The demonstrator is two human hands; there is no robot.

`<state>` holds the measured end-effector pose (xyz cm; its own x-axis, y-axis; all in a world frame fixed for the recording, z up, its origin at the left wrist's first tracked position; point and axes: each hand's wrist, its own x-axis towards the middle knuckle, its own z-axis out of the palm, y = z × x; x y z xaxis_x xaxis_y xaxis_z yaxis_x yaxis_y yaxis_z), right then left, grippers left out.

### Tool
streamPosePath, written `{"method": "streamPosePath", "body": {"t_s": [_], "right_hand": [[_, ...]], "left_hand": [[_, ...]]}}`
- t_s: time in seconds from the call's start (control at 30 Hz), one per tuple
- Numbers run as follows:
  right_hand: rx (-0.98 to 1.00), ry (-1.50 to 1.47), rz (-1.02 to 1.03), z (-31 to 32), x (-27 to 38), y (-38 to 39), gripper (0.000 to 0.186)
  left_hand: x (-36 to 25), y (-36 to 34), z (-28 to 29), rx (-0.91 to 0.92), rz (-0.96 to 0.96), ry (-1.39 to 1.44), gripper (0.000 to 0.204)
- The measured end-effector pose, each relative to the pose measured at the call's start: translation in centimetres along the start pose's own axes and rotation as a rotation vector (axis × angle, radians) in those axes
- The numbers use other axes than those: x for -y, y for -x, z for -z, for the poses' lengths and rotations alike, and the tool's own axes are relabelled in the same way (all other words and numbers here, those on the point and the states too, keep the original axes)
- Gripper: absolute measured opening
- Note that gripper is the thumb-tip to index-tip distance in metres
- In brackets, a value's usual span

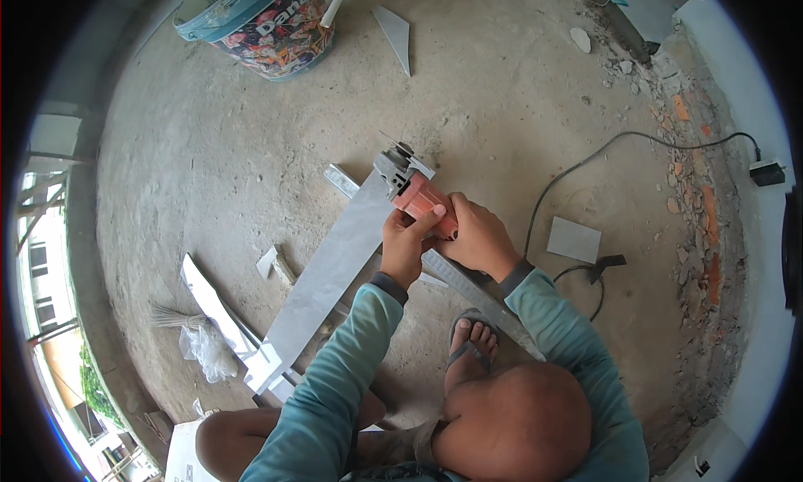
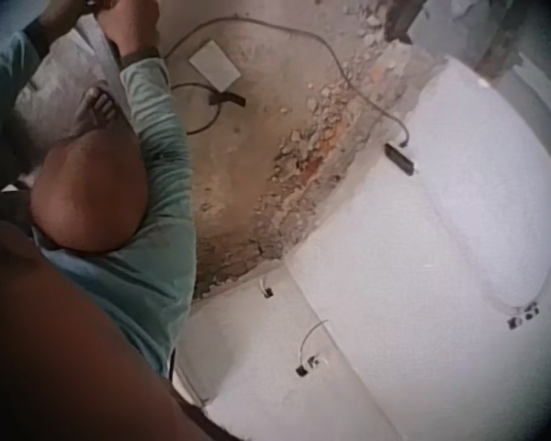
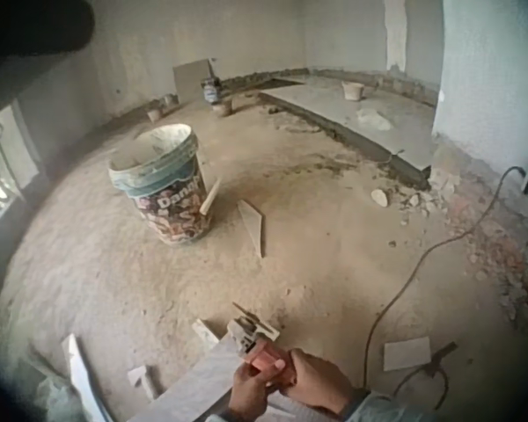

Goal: Cutting a piece of tile using a hand-held angle grinder.

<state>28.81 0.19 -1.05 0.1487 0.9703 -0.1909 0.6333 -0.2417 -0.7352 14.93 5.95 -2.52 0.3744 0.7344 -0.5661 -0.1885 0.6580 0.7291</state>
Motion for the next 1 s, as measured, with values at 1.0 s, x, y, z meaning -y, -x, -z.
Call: {"method": "streamPosePath", "body": {"t_s": [1.0], "right_hand": [[-0.058, -0.058, -0.018, -0.4, -1.5, -0.7, 0.041]], "left_hand": [[-0.8, -3.5, 4.4, 0.019, -0.081, -0.429, 0.050]]}}
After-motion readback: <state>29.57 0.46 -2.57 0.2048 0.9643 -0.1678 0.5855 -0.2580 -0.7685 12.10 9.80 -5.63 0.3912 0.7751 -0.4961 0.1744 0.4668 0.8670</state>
